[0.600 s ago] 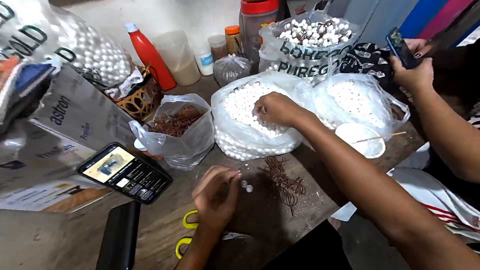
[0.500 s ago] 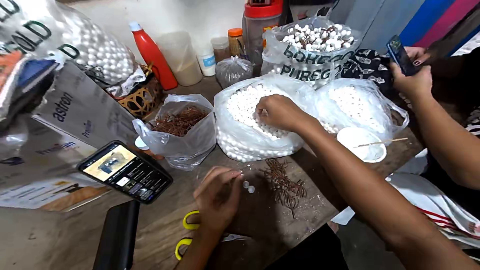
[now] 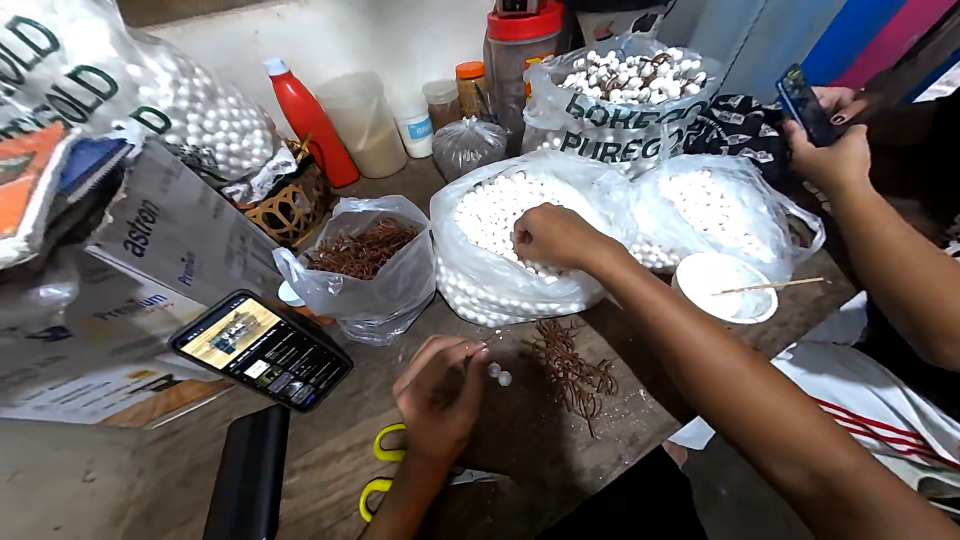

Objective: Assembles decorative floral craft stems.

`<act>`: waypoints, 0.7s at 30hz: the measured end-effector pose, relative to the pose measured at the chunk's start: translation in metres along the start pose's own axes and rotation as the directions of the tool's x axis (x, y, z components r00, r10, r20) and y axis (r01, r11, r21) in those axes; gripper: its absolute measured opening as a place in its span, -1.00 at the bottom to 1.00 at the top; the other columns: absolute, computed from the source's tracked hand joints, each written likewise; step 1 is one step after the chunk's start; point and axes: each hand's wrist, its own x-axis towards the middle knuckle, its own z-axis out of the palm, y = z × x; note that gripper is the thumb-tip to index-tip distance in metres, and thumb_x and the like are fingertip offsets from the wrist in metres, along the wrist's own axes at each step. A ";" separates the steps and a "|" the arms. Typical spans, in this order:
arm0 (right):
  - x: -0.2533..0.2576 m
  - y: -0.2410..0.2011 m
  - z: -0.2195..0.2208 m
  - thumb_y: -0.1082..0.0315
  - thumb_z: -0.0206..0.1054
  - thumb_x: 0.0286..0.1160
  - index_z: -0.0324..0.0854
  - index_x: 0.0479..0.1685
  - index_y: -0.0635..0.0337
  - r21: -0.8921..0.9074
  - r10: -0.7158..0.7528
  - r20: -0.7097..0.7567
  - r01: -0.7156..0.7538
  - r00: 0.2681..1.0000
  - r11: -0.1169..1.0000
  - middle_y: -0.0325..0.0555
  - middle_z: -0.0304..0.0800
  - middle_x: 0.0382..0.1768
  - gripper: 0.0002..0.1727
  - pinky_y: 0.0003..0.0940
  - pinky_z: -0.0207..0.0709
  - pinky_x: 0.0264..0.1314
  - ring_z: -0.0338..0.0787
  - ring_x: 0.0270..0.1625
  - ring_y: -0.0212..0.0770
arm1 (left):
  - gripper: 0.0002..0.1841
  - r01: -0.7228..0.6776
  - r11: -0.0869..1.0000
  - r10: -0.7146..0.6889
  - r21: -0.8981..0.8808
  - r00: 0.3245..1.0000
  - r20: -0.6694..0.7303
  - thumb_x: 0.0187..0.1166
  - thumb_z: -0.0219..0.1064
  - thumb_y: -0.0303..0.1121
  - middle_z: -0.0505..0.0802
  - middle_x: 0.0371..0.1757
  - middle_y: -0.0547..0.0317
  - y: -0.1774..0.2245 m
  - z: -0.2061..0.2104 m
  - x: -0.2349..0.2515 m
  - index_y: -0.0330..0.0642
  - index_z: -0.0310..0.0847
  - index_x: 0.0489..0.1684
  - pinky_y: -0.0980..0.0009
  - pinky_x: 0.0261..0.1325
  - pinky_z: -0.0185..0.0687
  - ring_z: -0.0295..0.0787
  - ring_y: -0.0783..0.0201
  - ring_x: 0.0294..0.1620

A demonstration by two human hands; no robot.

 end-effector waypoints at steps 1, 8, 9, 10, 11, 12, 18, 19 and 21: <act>-0.003 0.003 -0.002 0.26 0.43 0.54 0.79 -0.21 0.23 0.056 -0.011 -0.057 0.015 0.998 0.998 0.09 0.84 -0.25 -0.81 0.30 0.61 0.00 0.83 -0.08 0.16 | -0.89 0.001 1.000 -0.001 -0.006 1.000 0.002 0.58 0.41 -0.41 0.89 -0.21 0.20 0.000 0.000 0.000 -0.25 0.79 -0.27 0.63 0.02 0.70 0.80 0.51 -0.08; -0.080 -0.009 -0.004 0.37 0.36 0.59 0.72 -0.03 0.16 0.568 -0.147 -0.436 0.398 0.888 0.720 -0.23 0.77 -0.37 -0.88 -0.56 0.54 -0.54 0.63 -0.54 -0.45 | -0.91 0.109 0.988 -0.113 -0.113 0.993 -0.029 0.60 0.41 -0.42 0.90 -0.16 0.25 0.013 0.004 -0.003 -0.24 0.80 -0.20 0.62 0.00 0.73 0.81 0.55 -0.10; -0.093 -0.014 0.002 0.38 0.35 0.58 0.73 -0.06 0.13 0.669 -0.157 -0.420 0.421 0.894 0.612 -0.29 0.78 -0.40 -0.90 -0.63 0.53 -0.57 0.62 -0.57 -0.52 | -0.91 0.135 0.981 -0.141 -0.138 0.989 -0.037 0.59 0.41 -0.43 0.90 -0.16 0.25 0.016 0.004 -0.004 -0.26 0.80 -0.21 0.62 0.00 0.74 0.82 0.55 -0.10; -0.103 -0.017 0.010 0.37 0.37 0.56 0.76 -0.10 0.09 0.752 -0.160 -0.398 0.422 0.903 0.506 -0.33 0.79 -0.43 -0.91 -0.66 0.54 -0.56 0.63 -0.58 -0.54 | -0.91 0.161 0.973 -0.170 -0.163 0.984 -0.044 0.59 0.41 -0.44 0.90 -0.16 0.26 0.019 0.005 -0.006 -0.28 0.80 -0.21 0.62 0.00 0.75 0.81 0.57 -0.11; -0.113 -0.020 0.017 0.34 0.40 0.55 0.79 -0.13 0.03 0.808 -0.158 -0.376 0.407 0.913 0.426 -0.36 0.80 -0.45 -0.92 -0.68 0.55 -0.53 0.64 -0.58 -0.56 | -0.90 0.183 0.966 -0.196 -0.180 0.979 -0.052 0.59 0.41 -0.44 0.91 -0.17 0.27 0.022 0.005 -0.008 -0.29 0.80 -0.22 0.63 -0.01 0.76 0.81 0.58 -0.12; -0.121 -0.021 0.023 0.28 0.43 0.55 0.82 -0.12 -0.01 0.843 -0.153 -0.358 0.389 0.921 0.371 -0.38 0.83 -0.43 -0.92 -0.70 0.56 -0.51 0.65 -0.56 -0.58 | -0.90 0.198 0.962 -0.213 -0.190 0.975 -0.063 0.59 0.41 -0.44 0.91 -0.19 0.27 0.024 0.006 -0.009 -0.29 0.81 -0.23 0.63 -0.03 0.76 0.81 0.58 -0.14; -0.145 -0.024 0.044 0.32 0.30 0.70 0.81 0.08 0.06 0.926 -0.157 -0.299 0.326 0.941 0.188 -0.26 0.93 -0.15 -0.80 -0.72 0.64 -0.38 0.76 -0.42 -0.58 | -0.89 0.200 0.958 -0.215 -0.207 0.975 -0.052 0.61 0.41 -0.39 0.92 -0.20 0.33 0.033 0.007 -0.014 -0.22 0.82 -0.22 0.66 -0.04 0.73 0.81 0.61 -0.14; -0.145 -0.026 0.047 0.34 0.29 0.70 0.81 0.07 0.06 0.930 -0.152 -0.293 0.319 0.944 0.184 -0.27 0.93 -0.16 -0.81 -0.72 0.64 -0.37 0.76 -0.42 -0.58 | -0.89 0.205 0.954 -0.220 -0.217 0.974 -0.048 0.61 0.41 -0.40 0.92 -0.20 0.33 0.034 0.008 -0.015 -0.23 0.82 -0.23 0.67 -0.05 0.73 0.80 0.62 -0.15; -0.145 -0.027 0.053 0.37 0.31 0.67 0.81 0.05 0.08 0.938 -0.140 -0.279 0.301 0.950 0.172 -0.26 0.93 -0.18 -0.82 -0.71 0.65 -0.37 0.76 -0.42 -0.58 | -0.89 0.236 0.940 -0.253 -0.246 0.967 -0.037 0.59 0.41 -0.41 0.92 -0.21 0.33 0.035 0.010 -0.016 -0.24 0.82 -0.25 0.69 -0.09 0.70 0.78 0.64 -0.18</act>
